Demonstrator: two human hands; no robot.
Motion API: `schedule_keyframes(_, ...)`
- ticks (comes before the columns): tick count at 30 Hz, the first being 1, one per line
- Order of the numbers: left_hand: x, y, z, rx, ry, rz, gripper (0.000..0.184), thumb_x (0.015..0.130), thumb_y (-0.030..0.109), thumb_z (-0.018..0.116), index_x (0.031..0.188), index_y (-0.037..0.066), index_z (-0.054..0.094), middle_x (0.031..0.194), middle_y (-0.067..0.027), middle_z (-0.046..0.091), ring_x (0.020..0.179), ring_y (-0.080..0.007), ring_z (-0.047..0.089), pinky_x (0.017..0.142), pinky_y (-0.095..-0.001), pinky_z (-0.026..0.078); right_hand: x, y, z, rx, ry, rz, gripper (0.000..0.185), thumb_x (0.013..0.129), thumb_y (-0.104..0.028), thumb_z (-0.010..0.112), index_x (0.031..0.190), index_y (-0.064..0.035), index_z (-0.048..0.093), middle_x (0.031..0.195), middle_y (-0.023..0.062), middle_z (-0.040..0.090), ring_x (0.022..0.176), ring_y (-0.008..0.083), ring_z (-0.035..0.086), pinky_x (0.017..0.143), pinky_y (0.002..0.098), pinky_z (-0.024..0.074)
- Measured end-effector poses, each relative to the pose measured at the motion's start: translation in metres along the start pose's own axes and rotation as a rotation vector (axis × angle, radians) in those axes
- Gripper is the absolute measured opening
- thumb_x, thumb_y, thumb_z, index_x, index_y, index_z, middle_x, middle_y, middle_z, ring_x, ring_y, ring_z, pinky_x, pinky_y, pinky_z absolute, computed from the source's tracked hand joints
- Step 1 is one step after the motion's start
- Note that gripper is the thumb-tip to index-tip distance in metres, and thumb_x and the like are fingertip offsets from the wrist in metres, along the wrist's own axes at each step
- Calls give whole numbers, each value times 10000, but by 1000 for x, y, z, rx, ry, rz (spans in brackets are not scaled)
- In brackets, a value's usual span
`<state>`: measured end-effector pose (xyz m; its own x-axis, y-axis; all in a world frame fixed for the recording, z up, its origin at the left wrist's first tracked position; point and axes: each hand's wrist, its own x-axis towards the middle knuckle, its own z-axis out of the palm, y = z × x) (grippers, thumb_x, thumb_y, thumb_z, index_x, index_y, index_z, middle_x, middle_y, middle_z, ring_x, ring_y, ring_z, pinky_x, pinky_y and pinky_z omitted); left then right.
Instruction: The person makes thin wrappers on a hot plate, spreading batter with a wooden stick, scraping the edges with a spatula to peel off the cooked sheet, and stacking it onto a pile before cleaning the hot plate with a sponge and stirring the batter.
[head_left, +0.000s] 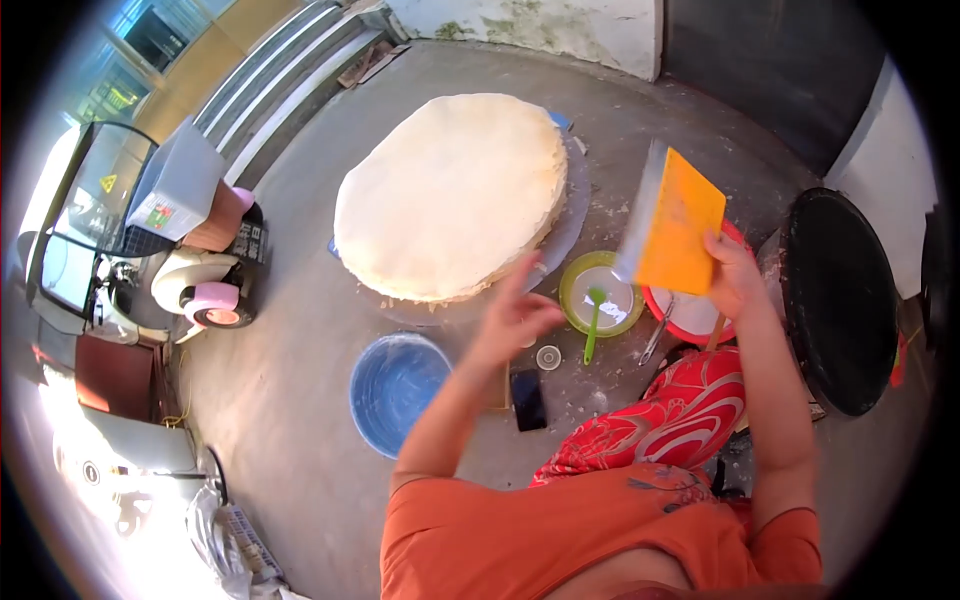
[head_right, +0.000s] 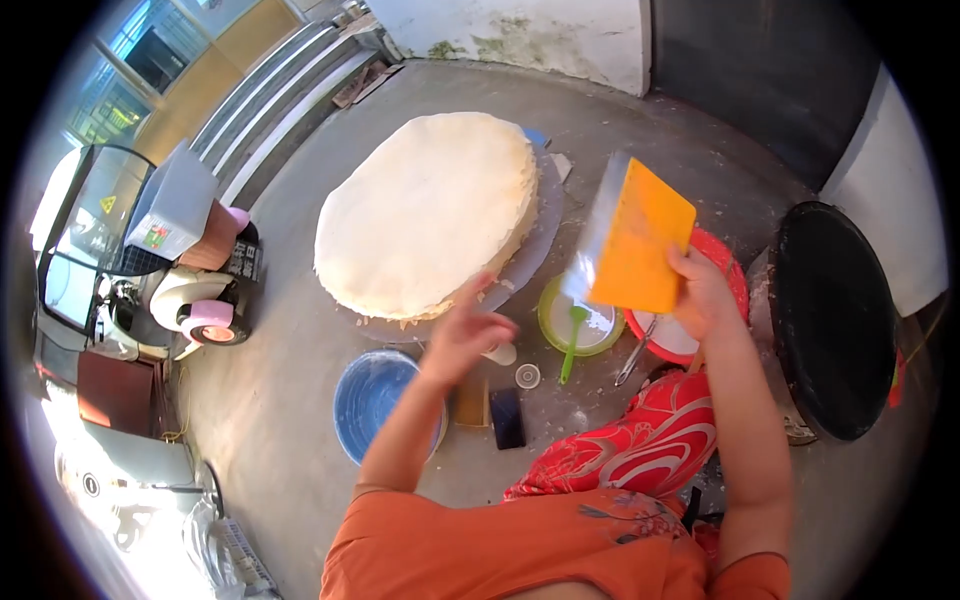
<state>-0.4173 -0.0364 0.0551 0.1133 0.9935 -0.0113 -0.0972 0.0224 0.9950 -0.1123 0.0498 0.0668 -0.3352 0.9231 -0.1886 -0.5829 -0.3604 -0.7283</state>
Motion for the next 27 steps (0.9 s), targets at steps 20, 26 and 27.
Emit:
schedule_keyframes(20,206,-50,-64,-1058,685,-341,173,911,111,387,1063,30,379,821,-119,499,644,-194,495,533,-250,450,-66,22,-193,-772,591,165,255,841,-206,538,1029,-34,558,885,22,593,735,115,548,653,239,443)
schedule_keyframes(26,127,-29,-13,-852,524,-149,308,867,121,444,1125,-47,438,1097,-166,513,916,-240,531,789,-324,444,-74,135,-324,-1261,856,304,515,702,-306,675,1075,9,514,1064,207,560,987,314,552,811,374,452)
schedule_keyframes(27,110,-24,8,-746,511,-144,302,854,117,464,1117,-33,453,1088,-147,522,905,-223,535,773,-318,444,-74,119,-289,-1129,818,426,612,669,-332,705,1120,5,465,1143,220,503,1045,286,515,840,383,432)
